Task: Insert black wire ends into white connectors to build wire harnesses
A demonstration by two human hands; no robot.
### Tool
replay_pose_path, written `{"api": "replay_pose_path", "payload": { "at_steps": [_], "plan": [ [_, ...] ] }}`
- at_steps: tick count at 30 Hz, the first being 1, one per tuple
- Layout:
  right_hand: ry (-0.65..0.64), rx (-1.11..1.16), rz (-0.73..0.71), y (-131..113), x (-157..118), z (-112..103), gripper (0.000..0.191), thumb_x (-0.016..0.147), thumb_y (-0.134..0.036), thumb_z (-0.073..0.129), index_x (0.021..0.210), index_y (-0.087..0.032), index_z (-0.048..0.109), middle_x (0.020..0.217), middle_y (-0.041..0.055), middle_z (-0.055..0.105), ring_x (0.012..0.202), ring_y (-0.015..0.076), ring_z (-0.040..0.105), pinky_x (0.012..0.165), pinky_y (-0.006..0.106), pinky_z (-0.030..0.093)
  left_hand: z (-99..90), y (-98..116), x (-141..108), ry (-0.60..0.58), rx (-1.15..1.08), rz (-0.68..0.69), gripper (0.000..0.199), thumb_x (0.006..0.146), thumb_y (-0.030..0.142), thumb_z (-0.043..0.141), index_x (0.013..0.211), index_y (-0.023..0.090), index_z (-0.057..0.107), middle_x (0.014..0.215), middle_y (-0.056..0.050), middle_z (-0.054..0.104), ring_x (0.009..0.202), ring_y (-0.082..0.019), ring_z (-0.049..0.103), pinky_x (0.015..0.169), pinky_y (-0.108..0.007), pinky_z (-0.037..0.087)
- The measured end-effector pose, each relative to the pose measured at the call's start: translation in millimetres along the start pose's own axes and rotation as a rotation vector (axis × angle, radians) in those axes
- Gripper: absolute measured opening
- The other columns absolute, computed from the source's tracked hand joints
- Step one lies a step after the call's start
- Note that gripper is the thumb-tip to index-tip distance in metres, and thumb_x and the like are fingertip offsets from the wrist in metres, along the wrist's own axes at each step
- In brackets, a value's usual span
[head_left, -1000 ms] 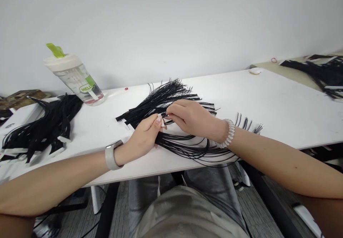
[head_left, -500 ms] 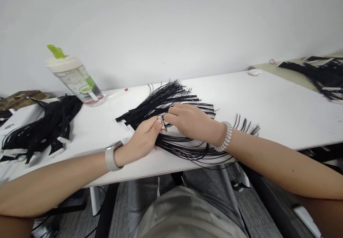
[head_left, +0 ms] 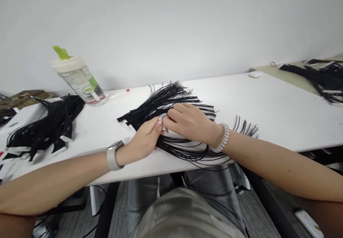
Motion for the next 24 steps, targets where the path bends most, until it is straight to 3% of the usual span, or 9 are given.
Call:
{"api": "replay_pose_path", "payload": {
  "at_steps": [4,7,10,14,17,20,24],
  "plan": [
    [0.014,0.048,0.012,1.0,-1.8,1.1,0.025,0.087,-0.010,0.033,0.070,-0.016,0.051,0.065,0.0029,0.048,0.062,0.0129,0.035,0.056,0.027,0.025,-0.1,-0.5,-0.7,0.003,-0.013,0.003,0.034,0.090,0.036,0.027,0.072,0.016,0.047,0.066,0.000,0.048,0.062,-0.012,0.045,0.060,-0.025,0.037],
    [-0.008,0.166,0.096,8.9,-3.3,5.9,0.022,0.085,-0.008,0.036,0.073,-0.014,0.053,0.069,0.0039,0.051,0.065,0.0132,0.039,0.059,0.026,0.031,-0.5,-8.5,-1.1,0.012,-0.079,-0.069,0.034,0.089,0.040,0.028,0.072,0.017,0.046,0.065,0.001,0.049,0.054,-0.010,0.045,0.054,-0.024,0.038],
    [-0.016,0.337,0.223,24.0,-6.9,10.1,0.015,0.084,-0.010,0.040,0.076,-0.013,0.053,0.072,0.0044,0.053,0.068,0.0124,0.044,0.060,0.023,0.035,3.1,-18.4,-2.2,-0.009,-0.204,-0.169,0.035,0.088,0.044,0.029,0.070,0.018,0.043,0.057,0.004,0.043,0.041,-0.007,0.040,0.042,-0.022,0.035],
    [0.008,0.455,0.341,47.7,-15.1,10.8,0.006,0.082,-0.017,0.049,0.085,-0.013,0.051,0.080,0.0052,0.055,0.073,0.0128,0.048,0.063,0.024,0.039,3.5,-28.4,-3.6,0.024,-0.366,-0.248,0.036,0.086,0.048,0.032,0.069,0.018,0.042,0.053,0.005,0.039,0.039,-0.007,0.037,0.037,-0.021,0.031],
    [-0.018,0.442,0.373,64.9,-20.0,8.6,0.023,0.073,-0.027,0.062,0.089,-0.015,0.049,0.087,0.0057,0.054,0.076,0.0146,0.048,0.063,0.025,0.039,0.1,-37.8,-4.4,0.095,-0.458,-0.291,0.035,0.084,0.050,0.035,0.069,0.019,0.042,0.052,0.005,0.037,0.039,-0.007,0.036,0.035,-0.021,0.030],
    [0.039,0.520,0.442,85.6,-24.5,-5.6,0.031,0.065,-0.038,0.067,0.070,-0.017,0.046,0.072,0.0012,0.050,0.064,0.0107,0.042,0.055,0.023,0.034,-6.4,-45.5,-4.0,0.193,-0.518,-0.322,0.034,0.083,0.049,0.038,0.069,0.019,0.042,0.054,0.004,0.037,0.040,-0.008,0.039,0.035,-0.022,0.032],
    [-0.020,0.723,0.567,97.1,-32.3,-7.2,0.052,0.075,-0.046,0.055,0.047,-0.017,0.021,0.046,-0.0052,0.020,0.046,0.0052,0.019,0.043,0.022,0.018,-20.0,-53.3,-4.0,0.361,-0.574,-0.363,0.031,0.083,0.048,0.039,0.073,0.019,0.045,0.062,0.002,0.042,0.043,-0.008,0.042,0.034,-0.023,0.035]
  ]
}}
Point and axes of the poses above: each hand's wrist, its own x-axis towards the middle knuckle, its own z-axis out of the palm, y = z × x, the point moved 10 cm from there along x, towards the middle knuckle
